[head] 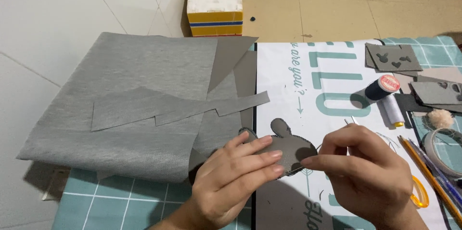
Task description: Hand-sewing the edges of a small rabbit-shaped felt object and trimming the thread with scissors.
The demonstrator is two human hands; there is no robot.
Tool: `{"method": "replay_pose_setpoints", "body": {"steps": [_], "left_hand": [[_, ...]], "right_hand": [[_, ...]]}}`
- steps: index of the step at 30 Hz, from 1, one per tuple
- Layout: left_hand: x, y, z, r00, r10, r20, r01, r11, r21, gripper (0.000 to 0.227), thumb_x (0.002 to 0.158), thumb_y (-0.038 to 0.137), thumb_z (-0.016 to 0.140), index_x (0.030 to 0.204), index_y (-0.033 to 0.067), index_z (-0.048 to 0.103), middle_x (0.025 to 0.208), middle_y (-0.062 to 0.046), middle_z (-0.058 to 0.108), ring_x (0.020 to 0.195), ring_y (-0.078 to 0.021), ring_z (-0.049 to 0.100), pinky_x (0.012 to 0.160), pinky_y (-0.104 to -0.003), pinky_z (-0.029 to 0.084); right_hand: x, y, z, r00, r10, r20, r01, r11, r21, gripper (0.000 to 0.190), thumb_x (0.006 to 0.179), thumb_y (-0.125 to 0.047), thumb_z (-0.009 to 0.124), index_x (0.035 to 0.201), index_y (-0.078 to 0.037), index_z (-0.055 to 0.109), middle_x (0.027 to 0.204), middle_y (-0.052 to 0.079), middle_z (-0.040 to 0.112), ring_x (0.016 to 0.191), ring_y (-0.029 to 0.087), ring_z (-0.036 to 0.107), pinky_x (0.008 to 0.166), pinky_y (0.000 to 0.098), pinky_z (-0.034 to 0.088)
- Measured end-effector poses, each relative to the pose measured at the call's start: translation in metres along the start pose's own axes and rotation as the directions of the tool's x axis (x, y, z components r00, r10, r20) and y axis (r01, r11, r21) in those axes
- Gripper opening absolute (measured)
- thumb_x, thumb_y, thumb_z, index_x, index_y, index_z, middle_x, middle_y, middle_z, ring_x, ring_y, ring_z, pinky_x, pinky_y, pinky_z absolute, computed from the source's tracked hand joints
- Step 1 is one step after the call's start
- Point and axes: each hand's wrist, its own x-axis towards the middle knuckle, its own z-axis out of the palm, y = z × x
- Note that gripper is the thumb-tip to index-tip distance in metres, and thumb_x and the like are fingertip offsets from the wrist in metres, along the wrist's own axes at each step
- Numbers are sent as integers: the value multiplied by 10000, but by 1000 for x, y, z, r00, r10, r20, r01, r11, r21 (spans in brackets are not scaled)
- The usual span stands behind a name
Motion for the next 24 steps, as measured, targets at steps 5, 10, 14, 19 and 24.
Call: {"method": "replay_pose_setpoints", "body": {"steps": [5, 10, 14, 19, 24], "left_hand": [[-1, -1, 0, 999, 47, 5, -47, 999, 25, 139, 1005, 49, 627, 1063, 43, 753, 1133, -108, 757, 1107, -342, 800, 1031, -484, 624], [-1, 0, -1, 999, 31, -5, -31, 999, 12, 168, 1022, 76, 591, 1061, 47, 752, 1128, -108, 762, 1108, -342, 801, 1040, -484, 615], [1, -3, -5, 998, 41, 48, -42, 999, 12, 140, 1006, 36, 627, 1078, 33, 747, 1142, -116, 754, 1120, -340, 790, 1045, -487, 606], [3, -6, -7, 986, -31, 162, 46, 995, -85, 161, 1029, 88, 609, 1133, 27, 716, 1172, -109, 710, 1125, -292, 735, 1104, -493, 563], [11, -2, -3, 816, -501, 289, 577, 739, -348, 58, 938, 106, 697, 980, 87, 732, 957, -52, 714, 872, -167, 692, 808, -287, 555]], "right_hand": [[0, 1, 0, 1000, -28, -6, 28, 999, 42, 263, 940, 52, 529, 866, -87, 739, 808, 95, 570, 616, 179, 525, 585, 269, 440], [1, -2, 0, 999, -42, -1, 42, 998, 42, 293, 946, 68, 505, 860, -87, 737, 794, 91, 565, 606, 174, 505, 576, 265, 423], [3, -3, 0, 1000, -22, 21, 21, 999, 42, 282, 941, 42, 516, 831, -86, 743, 788, 86, 559, 601, 177, 498, 581, 278, 415], [5, -1, -4, 996, 2, 87, -5, 999, 36, 205, 904, 50, 603, 847, -87, 744, 786, 61, 558, 616, 172, 532, 583, 264, 435], [6, 9, -6, 957, 170, 237, -195, 977, 85, 144, 888, -62, 681, 905, -168, 777, 788, -20, 587, 632, 118, 573, 568, 239, 440]]}}
